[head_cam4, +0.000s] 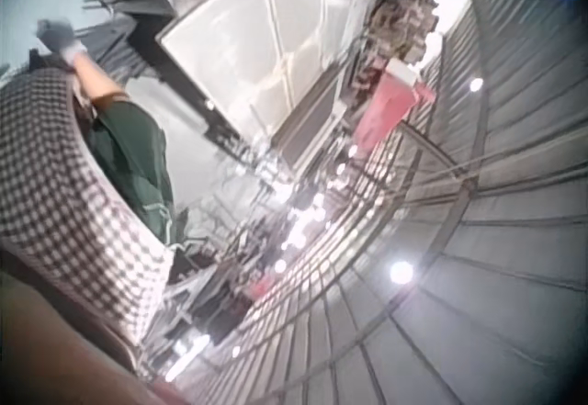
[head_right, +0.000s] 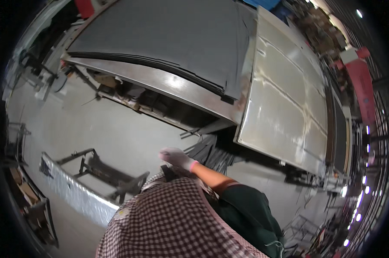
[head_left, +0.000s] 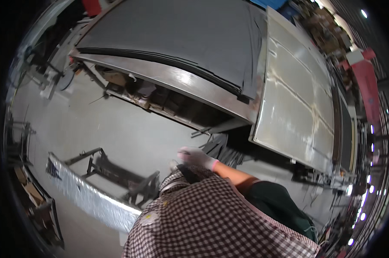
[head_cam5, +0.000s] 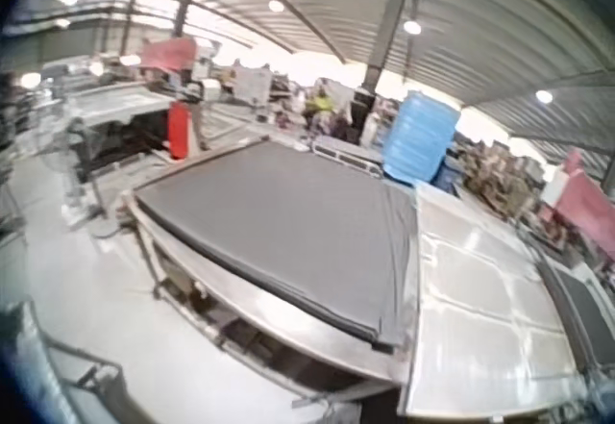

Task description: The recorder operates a machine and uses a knife to cut large sheets of black rubber material into strips.

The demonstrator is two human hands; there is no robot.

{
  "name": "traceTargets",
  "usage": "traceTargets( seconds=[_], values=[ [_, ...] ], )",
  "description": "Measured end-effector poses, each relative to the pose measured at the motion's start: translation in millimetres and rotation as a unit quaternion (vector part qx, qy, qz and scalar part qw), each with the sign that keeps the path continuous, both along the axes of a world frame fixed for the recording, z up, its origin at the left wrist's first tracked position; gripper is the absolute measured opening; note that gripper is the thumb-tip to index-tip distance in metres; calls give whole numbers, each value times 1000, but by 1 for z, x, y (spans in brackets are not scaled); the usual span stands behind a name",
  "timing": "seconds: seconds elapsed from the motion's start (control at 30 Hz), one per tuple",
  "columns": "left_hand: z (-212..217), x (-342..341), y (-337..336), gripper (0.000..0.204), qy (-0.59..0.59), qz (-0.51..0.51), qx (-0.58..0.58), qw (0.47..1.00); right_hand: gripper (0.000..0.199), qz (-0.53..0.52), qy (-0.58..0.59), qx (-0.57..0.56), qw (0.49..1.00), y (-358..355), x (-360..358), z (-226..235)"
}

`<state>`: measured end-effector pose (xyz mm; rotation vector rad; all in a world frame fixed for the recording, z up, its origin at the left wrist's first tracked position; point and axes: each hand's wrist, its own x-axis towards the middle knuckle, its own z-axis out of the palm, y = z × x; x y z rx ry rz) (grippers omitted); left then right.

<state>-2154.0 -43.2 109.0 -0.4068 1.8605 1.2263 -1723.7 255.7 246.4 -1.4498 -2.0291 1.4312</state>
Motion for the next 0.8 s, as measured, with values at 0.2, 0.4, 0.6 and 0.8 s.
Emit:
traceTargets(
  seconds=[0.2,0.4,0.6,0.8],
  values=[
    [32,-42,5,56,223,-117,-153,956,36,-89,35,-136,986,27,-46,32],
    [58,-86,89,54,378,-187,-161,892,41,-268,-140,256,918,66,23,40],
    [90,-105,263,53,462,-253,6,850,75,-639,-247,304,662,104,159,70],
    [123,-60,456,56,375,-284,251,846,85,-753,148,134,627,150,228,30]
  ],
)
